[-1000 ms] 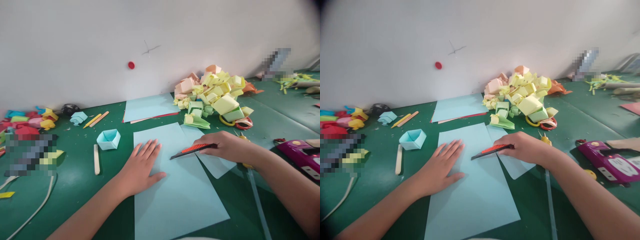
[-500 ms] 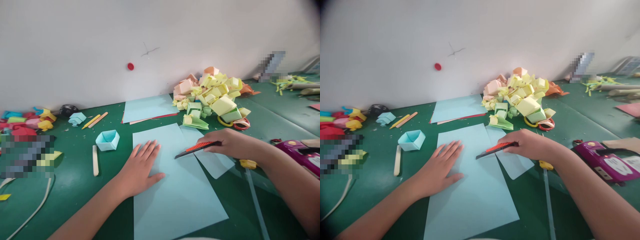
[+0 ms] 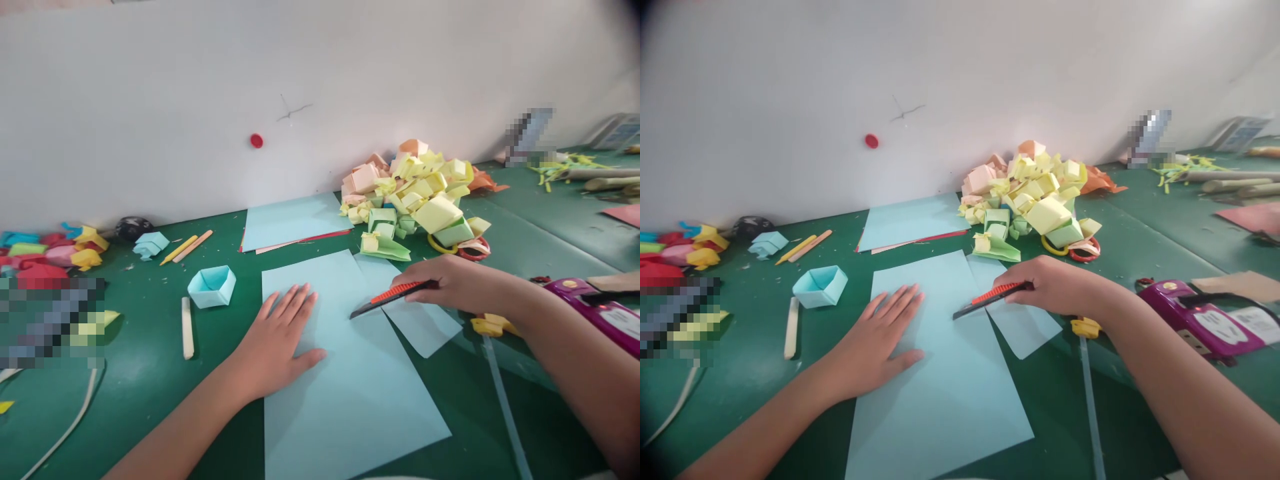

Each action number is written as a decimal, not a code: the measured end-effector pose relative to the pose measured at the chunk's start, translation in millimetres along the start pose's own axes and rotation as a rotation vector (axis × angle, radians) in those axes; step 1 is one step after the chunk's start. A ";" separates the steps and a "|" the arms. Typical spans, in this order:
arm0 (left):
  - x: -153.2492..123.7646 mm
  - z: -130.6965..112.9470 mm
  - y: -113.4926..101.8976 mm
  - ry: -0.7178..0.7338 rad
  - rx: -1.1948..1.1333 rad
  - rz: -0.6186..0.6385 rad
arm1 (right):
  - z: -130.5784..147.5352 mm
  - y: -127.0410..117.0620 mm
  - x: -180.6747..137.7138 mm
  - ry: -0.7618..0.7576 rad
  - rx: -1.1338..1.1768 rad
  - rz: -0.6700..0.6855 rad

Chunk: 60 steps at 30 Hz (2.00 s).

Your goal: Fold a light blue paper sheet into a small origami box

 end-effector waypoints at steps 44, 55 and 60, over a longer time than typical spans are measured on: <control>-0.3 1.3 -0.3 -0.018 -0.014 0.040 | -18.7 -18.1 -12.6 0.108 -0.084 0.017; -1.2 -0.2 -2.1 -0.014 -0.006 0.011 | -35.1 -19.3 -15.1 0.095 -0.100 0.022; -1.1 -0.3 -1.2 -0.015 0.001 0.028 | -39.8 -21.2 -18.1 0.113 -0.121 0.005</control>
Point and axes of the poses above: each hand's wrist, its own x-axis towards the middle knuckle, its own y-axis out of the palm, z = x × y, the point moved 9 cm from there along x, towards the middle knuckle, and after that the axes turned 1 degree about y, right-handed, at the moved point
